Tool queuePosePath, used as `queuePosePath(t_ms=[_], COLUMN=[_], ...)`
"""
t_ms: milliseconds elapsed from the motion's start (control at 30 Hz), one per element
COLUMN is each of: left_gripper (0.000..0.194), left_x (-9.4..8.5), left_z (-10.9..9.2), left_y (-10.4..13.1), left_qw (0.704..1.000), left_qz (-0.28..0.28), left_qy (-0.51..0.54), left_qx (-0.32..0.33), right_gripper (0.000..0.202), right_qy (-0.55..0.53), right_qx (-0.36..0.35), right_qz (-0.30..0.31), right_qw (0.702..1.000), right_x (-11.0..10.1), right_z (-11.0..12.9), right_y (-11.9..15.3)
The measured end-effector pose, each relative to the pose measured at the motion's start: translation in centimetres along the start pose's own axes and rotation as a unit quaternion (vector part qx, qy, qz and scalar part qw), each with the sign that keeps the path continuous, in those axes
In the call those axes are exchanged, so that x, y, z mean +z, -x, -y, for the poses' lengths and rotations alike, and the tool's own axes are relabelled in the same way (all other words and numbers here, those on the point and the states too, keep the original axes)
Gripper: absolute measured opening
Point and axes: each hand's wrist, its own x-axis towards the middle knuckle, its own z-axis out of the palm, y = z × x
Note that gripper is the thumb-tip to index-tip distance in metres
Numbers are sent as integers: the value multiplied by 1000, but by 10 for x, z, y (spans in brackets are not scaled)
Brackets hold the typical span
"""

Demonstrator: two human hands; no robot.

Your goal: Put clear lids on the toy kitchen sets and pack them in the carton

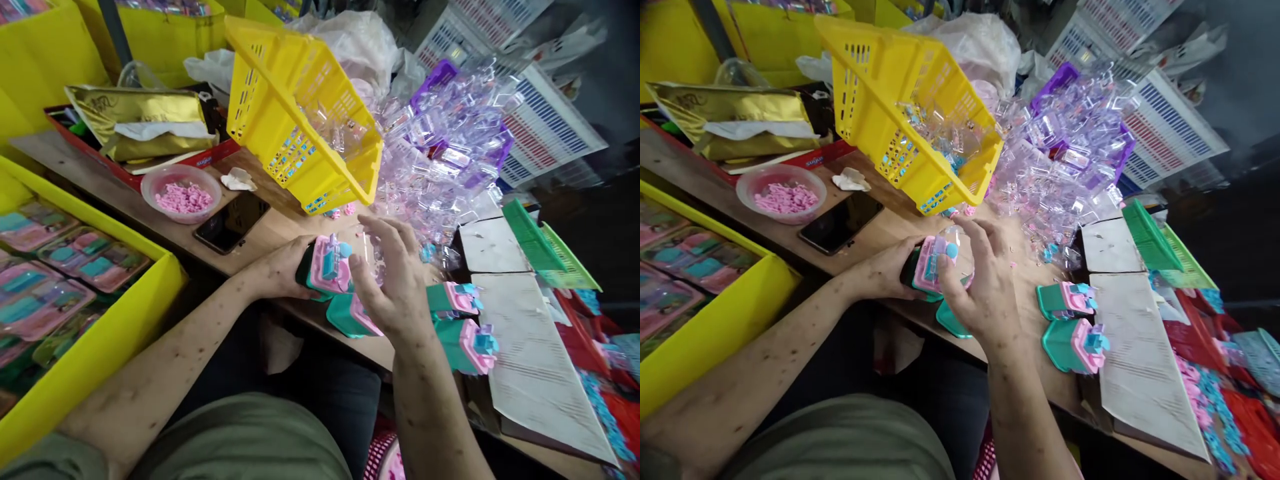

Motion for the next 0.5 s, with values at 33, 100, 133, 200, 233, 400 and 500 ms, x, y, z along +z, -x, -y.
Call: queuePosePath(t_ms=[33,100,133,200,233,400,500], left_gripper=[113,112,111,110,110,109,109], left_x=[2,5,5,6,7,15,21], left_z=[0,1,2,4,6,17,21], left_y=[0,0,0,0,-1,-2,-3], left_qw=[1000,1000,1000,999,999,998,997], left_qz=[-9,-24,-28,-33,-34,-45,-65], left_qy=[-3,-9,-9,-7,-6,-3,-12], left_qx=[-5,-5,0,14,20,44,41], right_gripper=[47,47,48,50,52,57,56], right_qy=[9,27,36,47,49,54,58], right_qx=[-8,-18,-20,-25,-28,-30,-19], right_qz=[6,20,29,48,57,101,128], right_qw=[1000,999,999,997,997,993,990], right_x=[6,17,21,28,30,29,27], right_z=[0,0,0,0,-1,-2,-2], right_y=[-2,-5,-6,-7,-7,-9,-12])
